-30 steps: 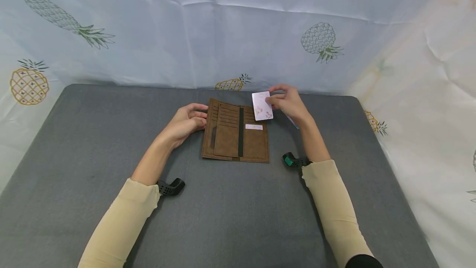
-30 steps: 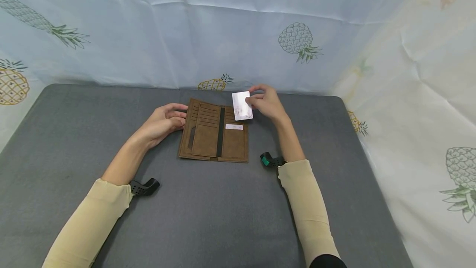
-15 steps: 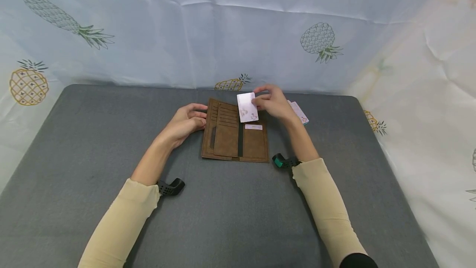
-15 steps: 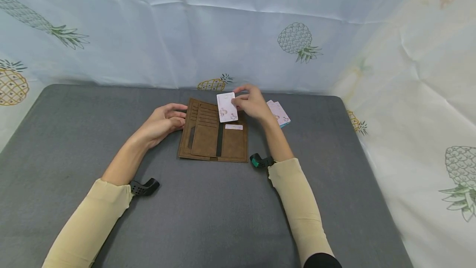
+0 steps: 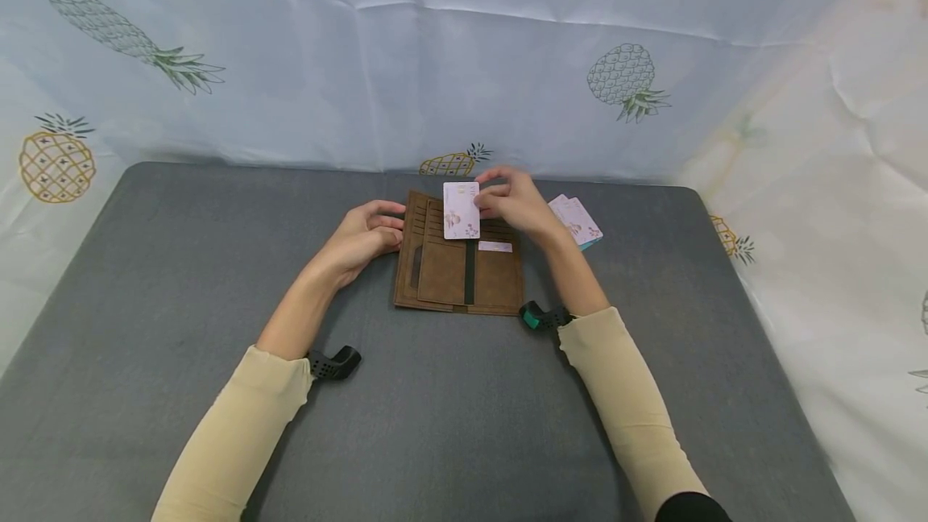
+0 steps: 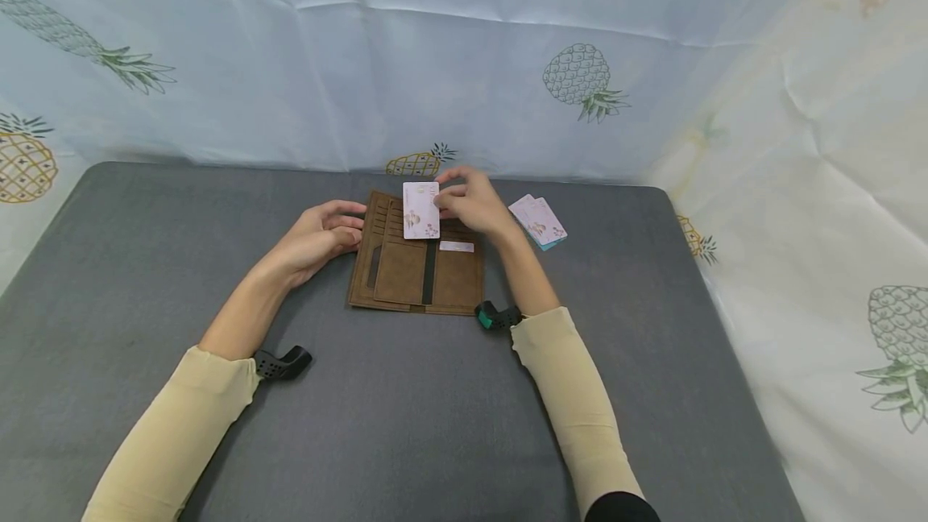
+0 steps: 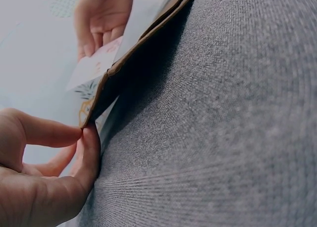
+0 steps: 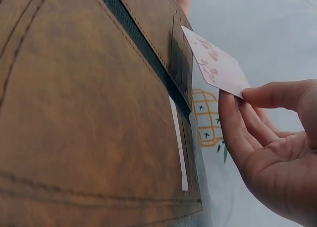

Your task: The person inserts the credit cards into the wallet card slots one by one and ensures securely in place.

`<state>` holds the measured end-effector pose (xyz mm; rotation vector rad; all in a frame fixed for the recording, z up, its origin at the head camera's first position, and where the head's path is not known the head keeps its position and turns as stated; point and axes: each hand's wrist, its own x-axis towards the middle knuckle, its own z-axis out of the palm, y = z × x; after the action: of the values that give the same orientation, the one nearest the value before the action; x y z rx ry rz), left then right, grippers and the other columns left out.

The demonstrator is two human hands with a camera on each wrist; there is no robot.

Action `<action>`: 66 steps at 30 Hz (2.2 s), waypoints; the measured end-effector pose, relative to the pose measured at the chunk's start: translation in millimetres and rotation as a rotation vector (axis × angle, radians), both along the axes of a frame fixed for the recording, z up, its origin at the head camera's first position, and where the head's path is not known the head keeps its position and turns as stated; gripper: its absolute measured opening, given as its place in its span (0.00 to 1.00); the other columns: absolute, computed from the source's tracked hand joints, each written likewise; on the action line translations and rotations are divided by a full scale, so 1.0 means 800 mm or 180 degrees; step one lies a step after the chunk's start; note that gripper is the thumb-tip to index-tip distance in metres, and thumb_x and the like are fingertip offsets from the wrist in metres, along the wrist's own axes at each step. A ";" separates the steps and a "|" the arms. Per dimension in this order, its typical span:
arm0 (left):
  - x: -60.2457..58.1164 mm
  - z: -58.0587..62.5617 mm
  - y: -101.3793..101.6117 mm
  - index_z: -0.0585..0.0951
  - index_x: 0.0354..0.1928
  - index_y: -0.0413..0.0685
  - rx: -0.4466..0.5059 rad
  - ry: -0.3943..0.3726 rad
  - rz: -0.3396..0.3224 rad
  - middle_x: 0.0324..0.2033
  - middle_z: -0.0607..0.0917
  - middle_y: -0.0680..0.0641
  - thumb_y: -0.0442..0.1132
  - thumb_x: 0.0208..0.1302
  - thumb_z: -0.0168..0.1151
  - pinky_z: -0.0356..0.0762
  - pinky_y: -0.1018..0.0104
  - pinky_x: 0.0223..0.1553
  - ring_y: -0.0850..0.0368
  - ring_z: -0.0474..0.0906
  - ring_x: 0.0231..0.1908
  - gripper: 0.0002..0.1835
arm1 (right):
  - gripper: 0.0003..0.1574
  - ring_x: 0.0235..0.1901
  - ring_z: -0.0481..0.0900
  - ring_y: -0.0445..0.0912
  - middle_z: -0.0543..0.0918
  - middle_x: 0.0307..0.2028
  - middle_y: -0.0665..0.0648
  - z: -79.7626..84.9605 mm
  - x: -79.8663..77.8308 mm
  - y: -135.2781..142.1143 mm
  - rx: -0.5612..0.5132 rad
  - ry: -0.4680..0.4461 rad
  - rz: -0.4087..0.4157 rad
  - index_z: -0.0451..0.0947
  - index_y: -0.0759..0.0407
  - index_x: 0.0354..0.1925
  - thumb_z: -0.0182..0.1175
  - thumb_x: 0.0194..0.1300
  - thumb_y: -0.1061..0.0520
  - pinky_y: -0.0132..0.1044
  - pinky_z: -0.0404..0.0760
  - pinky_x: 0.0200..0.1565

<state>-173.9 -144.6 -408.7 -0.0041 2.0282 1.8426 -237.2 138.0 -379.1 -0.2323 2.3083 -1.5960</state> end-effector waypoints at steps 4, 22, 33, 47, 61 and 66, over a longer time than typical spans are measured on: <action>0.000 0.000 0.000 0.66 0.79 0.39 0.0001 -0.0002 0.0009 0.59 0.76 0.36 0.24 0.77 0.49 0.83 0.73 0.49 0.54 0.78 0.49 0.30 | 0.25 0.42 0.91 0.47 0.88 0.55 0.76 -0.001 0.000 -0.005 -0.0016 0.0002 0.0067 0.71 0.68 0.67 0.60 0.77 0.66 0.49 0.91 0.57; 0.000 0.000 0.001 0.66 0.79 0.38 0.0034 -0.0012 0.0010 0.57 0.76 0.38 0.24 0.76 0.49 0.83 0.73 0.48 0.56 0.79 0.46 0.30 | 0.19 0.39 0.91 0.47 0.89 0.52 0.76 -0.005 0.005 -0.019 0.0030 -0.0013 0.0205 0.72 0.67 0.63 0.59 0.78 0.66 0.46 0.92 0.53; 0.000 0.000 0.001 0.67 0.78 0.39 0.0031 -0.0016 0.0029 0.57 0.76 0.38 0.24 0.76 0.50 0.83 0.73 0.49 0.55 0.78 0.48 0.30 | 0.19 0.35 0.91 0.43 0.89 0.53 0.76 -0.010 0.006 -0.019 0.0106 -0.0055 0.0288 0.70 0.67 0.64 0.58 0.79 0.66 0.41 0.93 0.48; 0.000 0.001 0.003 0.67 0.78 0.38 -0.0007 -0.0014 0.0059 0.56 0.77 0.38 0.24 0.76 0.50 0.83 0.73 0.48 0.56 0.79 0.47 0.30 | 0.20 0.33 0.91 0.42 0.88 0.53 0.79 -0.014 0.006 -0.021 -0.0040 -0.0187 0.0271 0.68 0.69 0.64 0.58 0.79 0.67 0.39 0.94 0.45; 0.000 0.001 0.003 0.68 0.78 0.37 0.0043 -0.0011 0.0061 0.56 0.76 0.38 0.23 0.75 0.50 0.83 0.73 0.48 0.56 0.78 0.46 0.30 | 0.18 0.30 0.91 0.44 0.90 0.41 0.68 -0.011 0.007 -0.017 0.0047 -0.0317 0.0400 0.68 0.68 0.62 0.58 0.78 0.68 0.36 0.93 0.40; 0.000 0.000 0.003 0.68 0.77 0.36 0.0071 0.0013 0.0059 0.56 0.76 0.38 0.23 0.75 0.49 0.83 0.73 0.48 0.57 0.78 0.45 0.30 | 0.16 0.31 0.89 0.44 0.90 0.39 0.70 -0.012 0.006 -0.012 0.0197 -0.0068 0.0625 0.69 0.69 0.59 0.59 0.78 0.68 0.35 0.92 0.39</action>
<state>-173.9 -142.1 -408.3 -0.0130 2.0169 1.8778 -232.0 128.4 -388.8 -0.4111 2.2377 -1.4225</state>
